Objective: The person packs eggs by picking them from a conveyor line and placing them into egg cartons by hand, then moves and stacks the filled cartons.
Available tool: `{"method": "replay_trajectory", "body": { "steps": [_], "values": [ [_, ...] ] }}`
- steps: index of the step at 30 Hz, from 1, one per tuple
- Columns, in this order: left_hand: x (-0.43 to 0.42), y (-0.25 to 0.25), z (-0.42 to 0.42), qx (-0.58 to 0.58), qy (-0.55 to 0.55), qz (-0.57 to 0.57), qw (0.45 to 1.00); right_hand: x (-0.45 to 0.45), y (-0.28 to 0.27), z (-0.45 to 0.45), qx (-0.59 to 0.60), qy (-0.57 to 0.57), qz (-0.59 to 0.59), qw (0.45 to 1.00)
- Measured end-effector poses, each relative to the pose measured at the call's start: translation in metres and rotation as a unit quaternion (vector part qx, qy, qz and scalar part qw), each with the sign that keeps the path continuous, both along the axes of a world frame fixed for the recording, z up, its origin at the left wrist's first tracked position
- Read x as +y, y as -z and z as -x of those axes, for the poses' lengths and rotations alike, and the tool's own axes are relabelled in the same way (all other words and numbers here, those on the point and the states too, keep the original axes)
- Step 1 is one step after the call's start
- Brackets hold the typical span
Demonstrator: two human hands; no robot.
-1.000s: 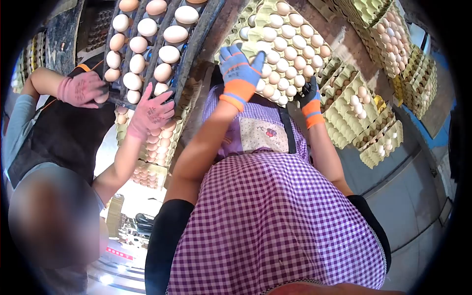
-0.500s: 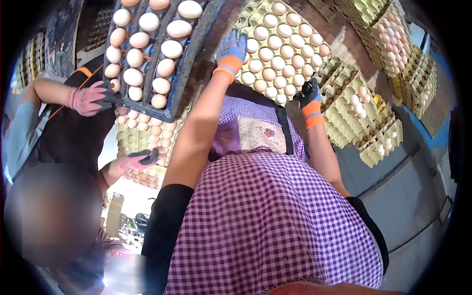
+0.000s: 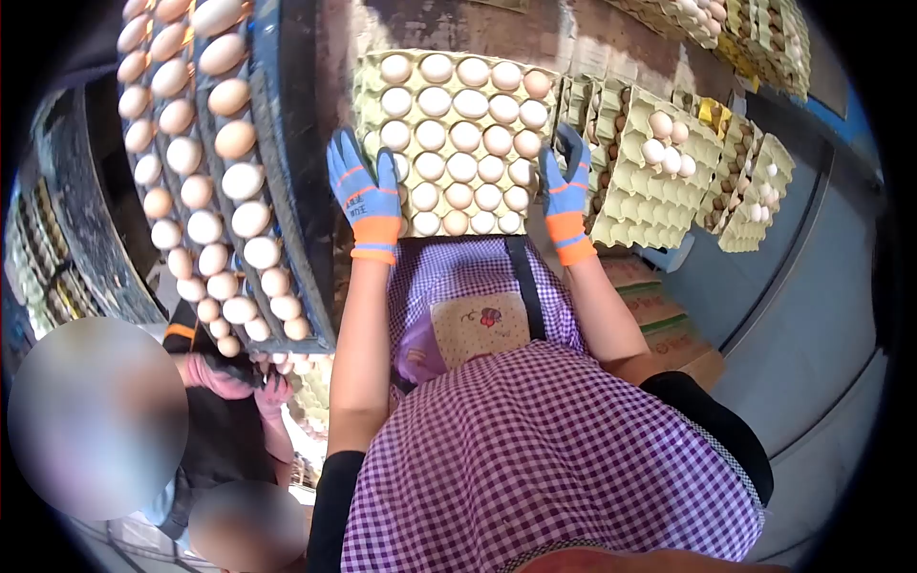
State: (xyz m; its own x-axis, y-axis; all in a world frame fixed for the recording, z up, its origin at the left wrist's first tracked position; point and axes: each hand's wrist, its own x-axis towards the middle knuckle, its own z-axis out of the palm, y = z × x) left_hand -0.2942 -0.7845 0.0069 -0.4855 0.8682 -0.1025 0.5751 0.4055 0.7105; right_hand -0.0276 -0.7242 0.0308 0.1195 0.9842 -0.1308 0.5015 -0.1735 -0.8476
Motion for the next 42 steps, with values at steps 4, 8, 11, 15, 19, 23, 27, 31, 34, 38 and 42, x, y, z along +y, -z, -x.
{"method": "replay_trajectory", "body": {
  "steps": [4, 8, 11, 15, 19, 23, 27, 31, 34, 38, 42],
  "values": [
    [0.070, -0.033, -0.006, 0.093, 0.155, -0.089, 0.980, 0.057, -0.009, 0.012, -0.090, -0.098, -0.103, 0.986],
    [0.134, -0.015, -0.006, 0.157, 0.228, -0.139, 0.951, 0.115, 0.001, 0.006, -0.108, -0.090, -0.152, 0.978],
    [0.161, -0.004, -0.018, 0.241, 0.261, -0.086, 0.931, 0.131, 0.017, 0.021, -0.366, -0.133, -0.203, 0.898],
    [0.145, -0.007, -0.027, 0.319, 0.355, 0.079, 0.875, 0.115, 0.034, 0.045, -0.384, -0.276, -0.148, 0.869],
    [0.115, -0.017, -0.021, 0.335, 0.356, -0.012, 0.872, 0.085, 0.018, 0.030, -0.346, -0.271, -0.164, 0.883],
    [0.119, -0.006, -0.006, 0.254, 0.330, -0.068, 0.907, 0.098, 0.012, 0.027, -0.270, -0.292, -0.066, 0.915],
    [0.115, -0.021, 0.007, 0.024, 0.210, -0.177, 0.961, 0.115, 0.004, 0.014, -0.073, -0.260, -0.095, 0.958],
    [0.077, -0.035, 0.016, -0.424, -0.053, -0.141, 0.893, 0.111, -0.049, -0.003, 0.700, -0.160, 0.195, 0.668],
    [0.070, -0.045, 0.019, -0.046, 0.147, -0.073, 0.985, 0.125, -0.036, 0.022, 0.292, -0.138, 0.219, 0.921],
    [0.111, -0.060, -0.003, 0.226, 0.279, 0.165, 0.919, 0.140, -0.026, 0.055, -0.283, -0.419, -0.064, 0.861],
    [0.122, -0.035, -0.012, 0.302, 0.354, 0.192, 0.864, 0.139, -0.021, 0.064, -0.367, -0.482, -0.080, 0.792]
  ]
}}
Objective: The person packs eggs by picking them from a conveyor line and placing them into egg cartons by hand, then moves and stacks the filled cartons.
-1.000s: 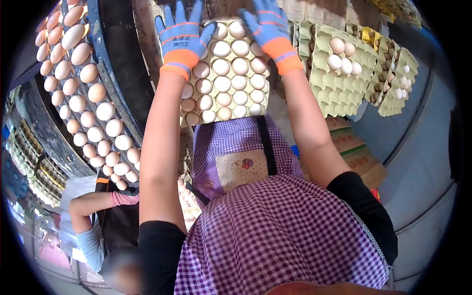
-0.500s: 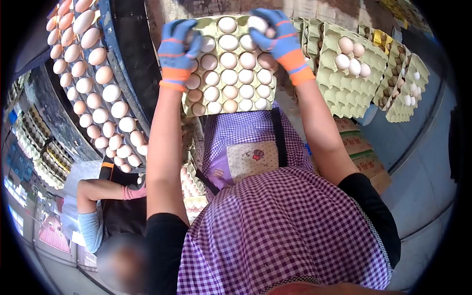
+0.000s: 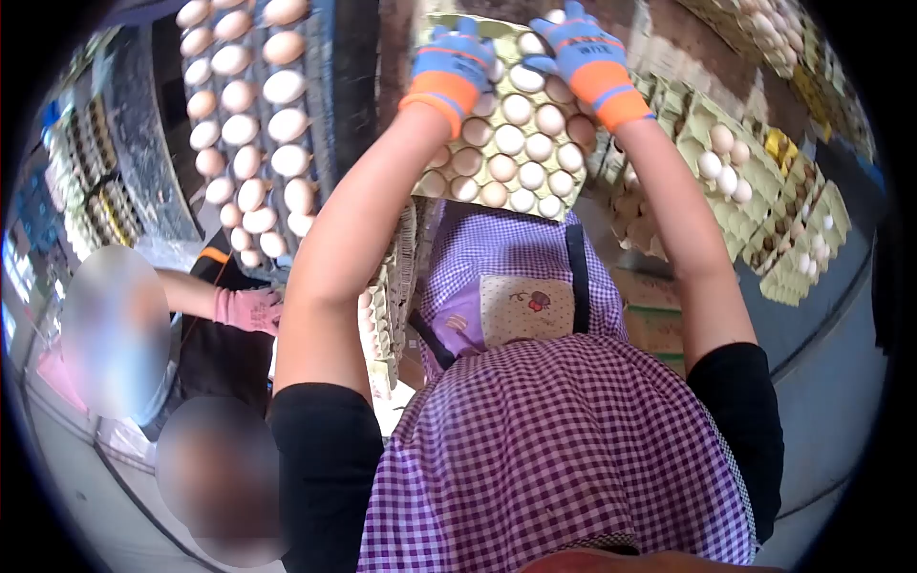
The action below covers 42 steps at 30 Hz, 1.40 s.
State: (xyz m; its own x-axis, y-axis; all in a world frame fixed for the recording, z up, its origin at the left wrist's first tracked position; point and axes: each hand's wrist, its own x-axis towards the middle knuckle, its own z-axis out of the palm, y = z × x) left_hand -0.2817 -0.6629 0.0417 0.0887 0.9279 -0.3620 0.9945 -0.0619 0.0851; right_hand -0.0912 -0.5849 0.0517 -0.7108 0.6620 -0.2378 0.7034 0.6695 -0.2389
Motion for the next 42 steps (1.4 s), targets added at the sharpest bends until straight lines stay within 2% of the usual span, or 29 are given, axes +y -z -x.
{"method": "replay_trajectory", "body": {
  "steps": [1, 3, 5, 6, 7, 9, 11, 13, 15, 16, 17, 19, 20, 21, 23, 24, 26, 27, 28, 30, 32, 33, 36, 39, 40, 41, 42],
  "values": [
    [-0.006, 0.016, -0.001, -0.006, -0.006, -0.038, 0.999, 0.007, -0.009, 0.021, -0.105, 0.009, -0.009, 0.994],
    [-0.020, 0.019, -0.003, -0.017, -0.012, -0.081, 0.997, 0.007, -0.002, 0.015, -0.126, 0.004, -0.002, 0.992],
    [-0.030, 0.007, 0.001, -0.031, -0.011, -0.086, 0.996, 0.001, 0.006, 0.006, -0.056, 0.004, -0.048, 0.997],
    [-0.034, 0.000, 0.002, -0.074, -0.037, -0.071, 0.994, 0.000, 0.009, 0.002, -0.037, 0.008, -0.049, 0.998],
    [-0.042, 0.002, -0.001, -0.074, -0.063, -0.107, 0.990, 0.001, 0.026, -0.006, 0.002, 0.007, -0.093, 0.996],
    [-0.057, -0.006, -0.009, -0.128, -0.156, -0.130, 0.971, 0.004, 0.031, -0.014, 0.042, 0.017, -0.069, 0.997],
    [-0.084, -0.025, -0.016, -0.240, -0.265, -0.144, 0.923, 0.004, 0.031, -0.020, 0.083, 0.037, -0.046, 0.995],
    [-0.128, -0.044, -0.023, -0.364, -0.350, -0.163, 0.848, -0.001, 0.031, -0.026, 0.164, 0.075, -0.033, 0.983],
    [-0.179, -0.067, -0.026, -0.408, -0.421, -0.160, 0.794, -0.002, 0.027, -0.028, 0.264, 0.090, 0.037, 0.960],
    [-0.206, -0.075, -0.026, -0.401, -0.457, -0.178, 0.774, -0.010, 0.030, -0.029, 0.327, 0.192, 0.166, 0.910],
    [-0.233, -0.082, -0.025, -0.393, -0.492, -0.195, 0.752, -0.019, 0.028, -0.030, 0.375, 0.288, 0.292, 0.831],
    [-0.280, -0.100, -0.012, -0.329, -0.561, -0.219, 0.728, -0.050, 0.006, -0.017, 0.378, 0.299, 0.288, 0.827],
    [-0.303, -0.094, -0.006, -0.292, -0.590, -0.259, 0.706, -0.052, 0.031, -0.027, 0.371, 0.296, 0.319, 0.820],
    [-0.326, -0.085, 0.001, -0.254, -0.616, -0.299, 0.683, -0.072, 0.025, -0.016, 0.375, 0.329, 0.344, 0.796],
    [-0.361, -0.077, 0.026, -0.206, -0.595, -0.302, 0.716, -0.109, -0.007, 0.015, 0.351, 0.287, 0.343, 0.823],
    [-0.363, -0.083, 0.034, -0.216, -0.625, -0.305, 0.686, -0.120, -0.006, 0.024, 0.348, 0.260, 0.376, 0.818],
    [-0.378, -0.067, 0.052, -0.198, -0.598, -0.257, 0.733, -0.141, -0.019, 0.048, 0.339, 0.183, 0.416, 0.824],
    [-0.382, -0.062, 0.057, -0.200, -0.586, -0.225, 0.753, -0.144, -0.020, 0.053, 0.273, 0.120, 0.376, 0.877],
    [-0.385, -0.063, 0.060, -0.176, -0.576, -0.212, 0.769, -0.151, -0.027, 0.062, 0.288, 0.121, 0.415, 0.854],
    [-0.381, -0.084, 0.066, -0.163, -0.594, -0.217, 0.758, -0.162, -0.041, 0.073, 0.304, 0.100, 0.465, 0.826],
    [-0.381, -0.085, 0.074, -0.123, -0.612, -0.232, 0.746, -0.166, -0.037, 0.074, 0.300, 0.089, 0.456, 0.833],
    [-0.384, -0.074, 0.081, -0.078, -0.576, -0.278, 0.765, -0.167, -0.036, 0.074, 0.295, 0.078, 0.449, 0.840],
    [-0.369, -0.085, 0.091, -0.062, -0.589, -0.246, 0.767, -0.172, -0.042, 0.069, 0.252, 0.101, 0.468, 0.841],
    [-0.371, -0.081, 0.094, -0.077, -0.598, -0.241, 0.760, -0.175, -0.027, 0.056, 0.245, 0.099, 0.438, 0.859],
    [-0.373, -0.079, 0.091, -0.081, -0.596, -0.240, 0.762, -0.174, -0.032, 0.058, 0.210, 0.097, 0.457, 0.859],
    [-0.375, -0.076, 0.085, -0.100, -0.614, -0.251, 0.741, -0.175, -0.038, 0.059, 0.175, 0.094, 0.477, 0.856],
    [-0.378, -0.073, 0.077, -0.118, -0.632, -0.263, 0.719, -0.187, -0.045, 0.058, 0.229, 0.131, 0.481, 0.836]
  ]
}}
